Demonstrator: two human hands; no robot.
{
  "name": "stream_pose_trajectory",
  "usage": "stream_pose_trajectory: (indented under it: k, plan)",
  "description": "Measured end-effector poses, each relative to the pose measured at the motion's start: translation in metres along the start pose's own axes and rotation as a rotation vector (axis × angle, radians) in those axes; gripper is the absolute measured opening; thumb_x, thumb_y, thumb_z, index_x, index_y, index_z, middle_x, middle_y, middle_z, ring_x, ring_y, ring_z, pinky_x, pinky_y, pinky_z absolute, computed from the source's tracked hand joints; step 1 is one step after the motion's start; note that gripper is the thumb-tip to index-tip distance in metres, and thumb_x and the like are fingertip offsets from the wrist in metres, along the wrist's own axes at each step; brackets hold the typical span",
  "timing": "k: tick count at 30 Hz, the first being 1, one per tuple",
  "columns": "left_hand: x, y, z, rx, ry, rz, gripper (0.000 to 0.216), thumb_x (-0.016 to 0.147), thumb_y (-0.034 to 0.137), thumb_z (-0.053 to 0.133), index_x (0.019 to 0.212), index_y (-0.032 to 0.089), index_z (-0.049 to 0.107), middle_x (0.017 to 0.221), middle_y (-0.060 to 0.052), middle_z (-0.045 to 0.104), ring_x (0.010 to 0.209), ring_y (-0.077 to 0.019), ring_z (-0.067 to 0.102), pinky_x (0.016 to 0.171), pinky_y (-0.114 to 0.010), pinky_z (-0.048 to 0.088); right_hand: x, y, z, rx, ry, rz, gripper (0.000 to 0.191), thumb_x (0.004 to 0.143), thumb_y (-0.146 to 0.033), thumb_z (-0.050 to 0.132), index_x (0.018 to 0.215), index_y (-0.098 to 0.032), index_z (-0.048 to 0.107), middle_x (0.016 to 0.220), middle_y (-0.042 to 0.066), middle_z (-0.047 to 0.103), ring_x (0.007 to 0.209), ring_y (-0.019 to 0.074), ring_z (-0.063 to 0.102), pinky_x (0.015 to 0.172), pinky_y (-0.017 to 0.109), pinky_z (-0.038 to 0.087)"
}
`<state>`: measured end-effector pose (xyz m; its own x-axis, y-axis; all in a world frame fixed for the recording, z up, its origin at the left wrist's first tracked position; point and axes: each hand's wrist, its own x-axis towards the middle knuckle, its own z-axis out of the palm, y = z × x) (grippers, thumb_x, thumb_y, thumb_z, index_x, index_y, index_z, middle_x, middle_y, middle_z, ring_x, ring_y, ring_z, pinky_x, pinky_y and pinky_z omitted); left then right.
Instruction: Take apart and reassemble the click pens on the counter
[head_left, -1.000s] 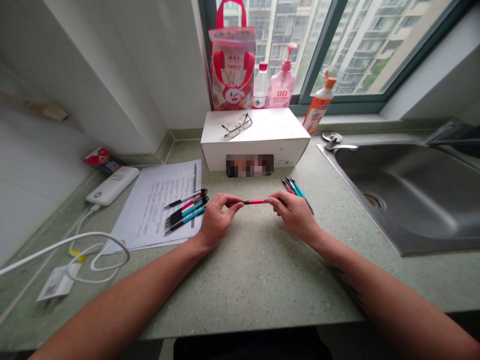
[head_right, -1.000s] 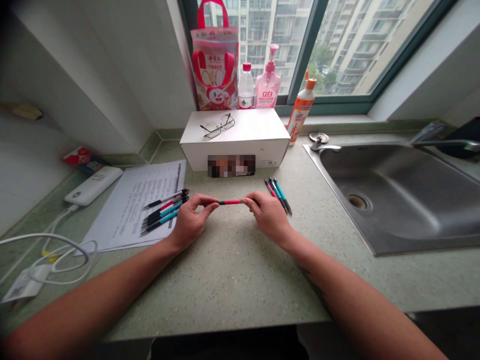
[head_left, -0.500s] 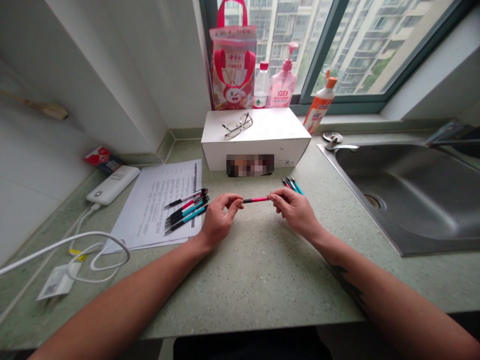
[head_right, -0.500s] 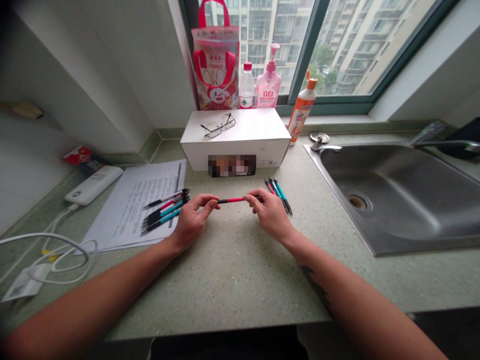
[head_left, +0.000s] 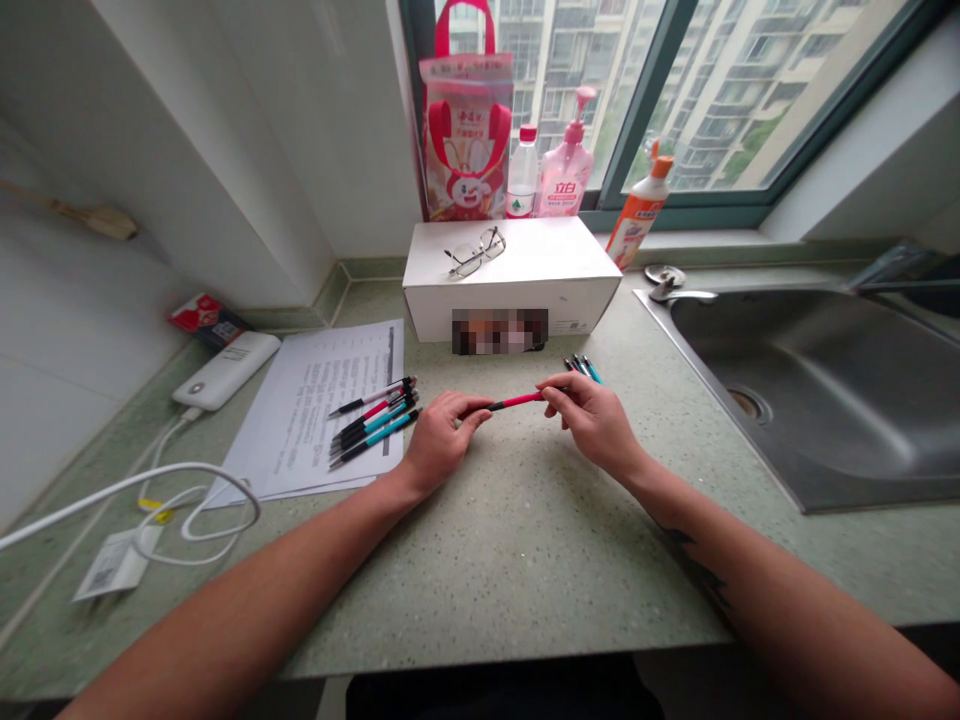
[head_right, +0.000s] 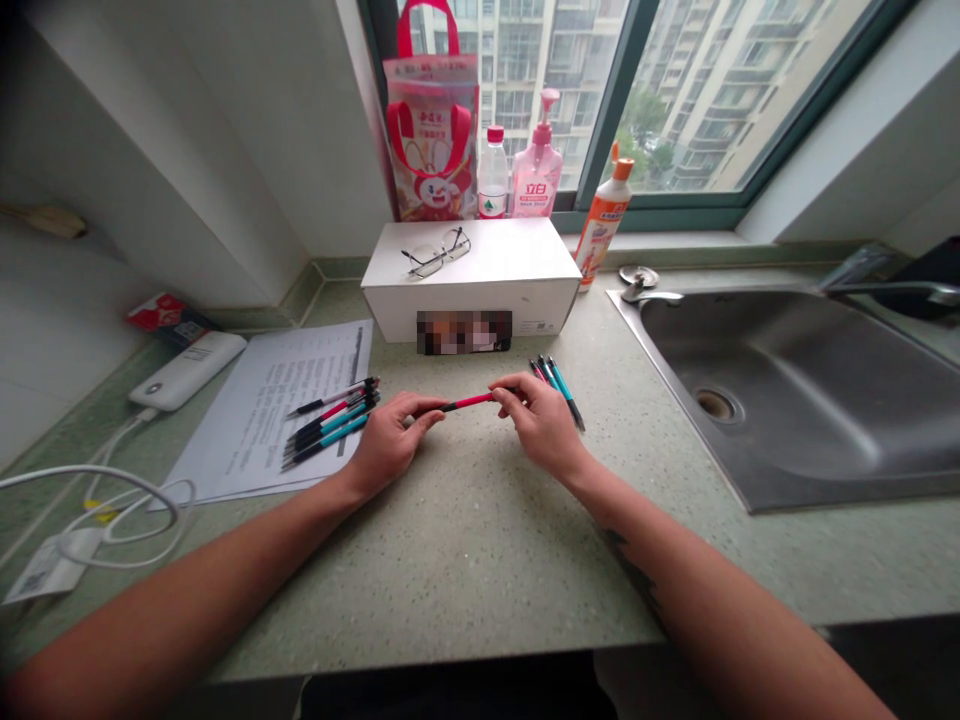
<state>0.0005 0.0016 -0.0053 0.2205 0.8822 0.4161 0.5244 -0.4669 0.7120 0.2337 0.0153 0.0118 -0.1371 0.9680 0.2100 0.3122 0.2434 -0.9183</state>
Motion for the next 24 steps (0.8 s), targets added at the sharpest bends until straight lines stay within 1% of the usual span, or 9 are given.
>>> stream_pose_trajectory:
  k: [3,7,13,15,17,21,24]
  plan:
    - [-0.001,0.001,-0.001,0.039,0.028,0.066,0.013,0.095,0.024,0.065,0.102,0.019,0.074,0.091,-0.006,0.075,0.086,-0.0211,0.065,0.08,-0.035,0.051,0.001,-0.001,-0.001,0.04,0.0,0.067,0.032,0.089,-0.048,0.064,0.092,-0.017,0.069,0.069,0.003,0.066,0.056,0.013,0.055,0.048,0.026,0.041]
    - [-0.002,0.003,-0.002,0.103,0.056,0.156,0.013,0.095,0.026,0.065,0.102,0.019,0.073,0.089,-0.006,0.074,0.083,-0.0209,0.064,0.077,-0.035,0.05,0.003,-0.001,0.0,0.14,-0.012,0.17,0.038,0.083,-0.054,0.069,0.088,-0.016,0.068,0.075,0.005,0.07,0.057,0.0125,0.056,0.046,0.025,0.041]
    - [-0.003,0.006,-0.001,0.198,0.08,0.243,0.015,0.097,0.028,0.062,0.103,0.019,0.072,0.088,-0.006,0.075,0.081,-0.021,0.063,0.077,-0.036,0.051,0.005,0.001,0.001,0.261,0.005,0.286,0.041,0.075,-0.054,0.075,0.087,-0.016,0.066,0.073,0.005,0.07,0.055,0.0116,0.056,0.044,0.023,0.04]
    - [-0.004,0.007,0.0,0.202,0.078,0.243,0.015,0.097,0.028,0.063,0.104,0.019,0.072,0.088,-0.006,0.074,0.081,-0.0209,0.063,0.077,-0.036,0.052,0.005,0.001,0.001,0.276,0.034,0.285,0.043,0.074,-0.054,0.076,0.092,-0.016,0.065,0.073,0.004,0.07,0.055,0.0121,0.057,0.044,0.023,0.041]
    - [-0.006,0.008,0.002,0.185,0.045,0.215,0.014,0.096,0.027,0.064,0.103,0.018,0.071,0.086,-0.006,0.073,0.08,-0.0206,0.064,0.076,-0.036,0.052,0.005,-0.001,0.002,0.26,0.069,0.253,0.046,0.075,-0.054,0.076,0.1,-0.016,0.066,0.072,0.003,0.07,0.056,0.0129,0.058,0.045,0.024,0.042]
    - [-0.008,0.01,0.005,0.149,-0.061,0.141,0.015,0.092,0.022,0.067,0.105,0.017,0.07,0.083,-0.005,0.071,0.077,-0.0202,0.065,0.072,-0.034,0.053,0.002,-0.004,0.005,0.188,0.096,0.167,0.054,0.081,-0.053,0.072,0.117,-0.014,0.066,0.067,0.0,0.065,0.057,0.0139,0.059,0.047,0.026,0.045]
    - [-0.008,0.011,0.005,0.128,-0.09,0.147,0.018,0.092,0.021,0.066,0.109,0.016,0.069,0.082,-0.005,0.07,0.077,-0.0203,0.065,0.072,-0.034,0.053,-0.001,-0.004,0.007,0.173,0.11,0.125,0.061,0.085,-0.053,0.068,0.132,-0.013,0.061,0.066,-0.002,0.061,0.058,0.0141,0.059,0.048,0.026,0.047]
